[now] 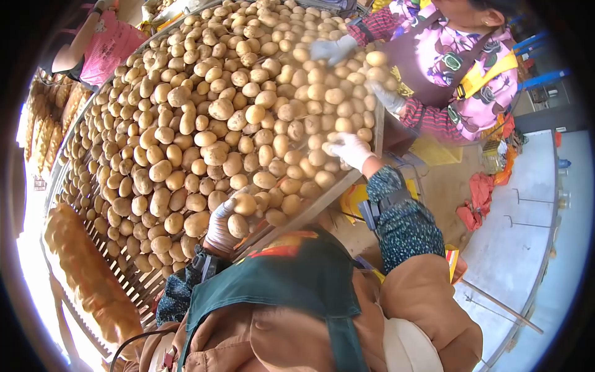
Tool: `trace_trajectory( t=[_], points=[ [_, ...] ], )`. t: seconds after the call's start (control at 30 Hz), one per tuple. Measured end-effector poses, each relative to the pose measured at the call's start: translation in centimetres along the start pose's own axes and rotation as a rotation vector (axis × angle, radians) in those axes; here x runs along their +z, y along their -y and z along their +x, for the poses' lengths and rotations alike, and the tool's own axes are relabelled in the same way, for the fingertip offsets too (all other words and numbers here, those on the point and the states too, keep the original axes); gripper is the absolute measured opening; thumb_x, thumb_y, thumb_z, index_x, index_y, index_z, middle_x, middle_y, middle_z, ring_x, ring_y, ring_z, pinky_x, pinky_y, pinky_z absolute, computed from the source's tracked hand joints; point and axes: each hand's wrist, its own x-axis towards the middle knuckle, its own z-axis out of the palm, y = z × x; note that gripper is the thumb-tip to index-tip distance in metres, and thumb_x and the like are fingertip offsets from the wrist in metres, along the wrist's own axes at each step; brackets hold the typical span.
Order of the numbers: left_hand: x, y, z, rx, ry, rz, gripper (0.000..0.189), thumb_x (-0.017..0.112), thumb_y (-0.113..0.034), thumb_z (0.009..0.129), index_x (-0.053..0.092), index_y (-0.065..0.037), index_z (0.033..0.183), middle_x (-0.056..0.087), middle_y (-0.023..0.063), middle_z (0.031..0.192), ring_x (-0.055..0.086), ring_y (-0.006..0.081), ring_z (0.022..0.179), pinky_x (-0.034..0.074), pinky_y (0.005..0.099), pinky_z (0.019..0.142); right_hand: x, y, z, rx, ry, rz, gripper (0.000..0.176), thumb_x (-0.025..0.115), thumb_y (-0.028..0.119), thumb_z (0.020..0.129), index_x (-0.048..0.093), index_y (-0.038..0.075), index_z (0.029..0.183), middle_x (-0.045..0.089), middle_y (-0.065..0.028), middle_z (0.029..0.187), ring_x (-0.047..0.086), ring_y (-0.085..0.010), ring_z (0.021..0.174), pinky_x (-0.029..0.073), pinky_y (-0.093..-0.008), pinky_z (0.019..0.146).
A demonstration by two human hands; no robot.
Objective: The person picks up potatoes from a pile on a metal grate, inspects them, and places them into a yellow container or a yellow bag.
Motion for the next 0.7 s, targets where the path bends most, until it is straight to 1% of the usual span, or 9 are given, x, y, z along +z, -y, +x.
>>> trace_trajectory(
  t=[0.03,0.17,0.23,0.3,0.4,0.5,0.53,0.63,0.7],
  points=[
    [-0.1,-0.4,0.0,-0.004,0.018,0.004,0.063,0.064,-0.035,0.093,0.043,-0.005,0.145,0.064,0.0212,0.119,0.069,0.0314,0.095,0.061,0.036,0.066,0.3,0.8,-0.9,0.057,-0.041,0.202,0.032,0.072,0.023,0.094,0.065,0.003,0.119,0.069,-0.0049,0.088,0.06,-0.0095,0.071,0.05,-0.0266,0.057],
    [-0.3,-0.6,0.4,-0.018,0.029,0.015,0.071,0.068,-0.032,0.092,0.036,-0.008,0.151,0.057,0.0203,0.128,0.065,0.0309,0.106,0.06,0.0397,0.076,3.3,3.1,-3.7,-0.236,0.137,0.698,0.047,0.071,0.013,0.092,0.056,0.004,0.136,0.067,-0.0062,0.108,0.058,-0.0062,0.069,0.05,-0.0208,0.057],
    [0.3,-0.9,0.7,-0.01,0.023,0.043,0.074,0.069,-0.031,0.091,0.034,-0.008,0.153,0.053,0.0202,0.135,0.063,0.0309,0.113,0.059,0.0409,0.082,6.3,4.4,-4.1,-0.5,0.033,0.437,0.059,0.077,0.013,0.087,0.052,0.004,0.14,0.064,-0.006,0.123,0.062,-0.0151,0.104,0.053,-0.0303,0.092],
    [-0.4,-0.4,1.2,-0.002,-0.045,0.055,0.074,0.07,-0.034,0.091,0.037,-0.007,0.152,0.05,0.0171,0.141,0.059,0.031,0.121,0.057,0.0429,0.089,9.0,6.6,-5.8,-0.615,-0.019,0.35,0.056,0.082,0.011,0.083,0.059,0.007,0.134,0.067,-0.0048,0.12,0.06,-0.0175,0.115,0.05,-0.0331,0.101],
    [-1.1,-0.2,2.2,-0.037,0.057,0.018,0.066,0.068,-0.035,0.093,0.044,-0.003,0.146,0.056,0.0161,0.135,0.059,0.0284,0.119,0.057,0.0405,0.091,12.2,9.1,-7.7,-0.827,-0.08,0.063,0.05,0.082,0.018,0.083,0.062,0.006,0.128,0.068,-0.0102,0.12,0.063,-0.0186,0.112,0.051,-0.0347,0.099],
    [-1.0,0.5,2.6,-0.044,0.14,0.039,0.062,0.065,-0.039,0.095,0.05,0.0,0.14,0.061,0.0162,0.129,0.06,0.0268,0.118,0.055,0.0385,0.094,14.0,10.0,-8.8,-0.838,0.262,-0.026,0.047,0.08,0.019,0.083,0.062,0.004,0.124,0.069,-0.0139,0.113,0.067,-0.0266,0.107,0.053,-0.0356,0.092],
    [-0.7,0.2,2.5,-0.051,0.151,0.098,0.061,0.064,-0.041,0.095,0.051,0.0,0.138,0.062,0.0162,0.127,0.061,0.0266,0.117,0.055,0.0382,0.095,13.9,10.1,-8.3,-0.898,0.244,-0.108,0.039,0.076,0.02,0.086,0.064,0.003,0.119,0.069,-0.0142,0.11,0.067,-0.0315,0.102,0.054,-0.0373,0.088],
    [-1.6,0.1,2.1,-0.092,0.134,0.053,0.059,0.06,-0.044,0.096,0.056,0.001,0.134,0.065,0.0174,0.125,0.063,0.027,0.114,0.052,0.0399,0.099,12.5,9.8,-3.6,-0.87,0.068,-0.229,0.032,0.074,0.022,0.087,0.065,0.004,0.112,0.069,-0.0143,0.107,0.065,-0.035,0.096,0.054,-0.0406,0.083],
    [-1.5,0.1,2.0,-0.078,0.14,0.012,0.062,0.06,-0.044,0.095,0.054,0.001,0.137,0.064,0.0183,0.127,0.063,0.0274,0.114,0.052,0.0407,0.1,11.4,10.8,0.1,-1.108,-0.364,-0.396,0.021,0.07,0.015,0.087,0.065,0.004,0.105,0.068,-0.0145,0.102,0.065,-0.0359,0.092,0.053,-0.0445,0.081]
  ],
)
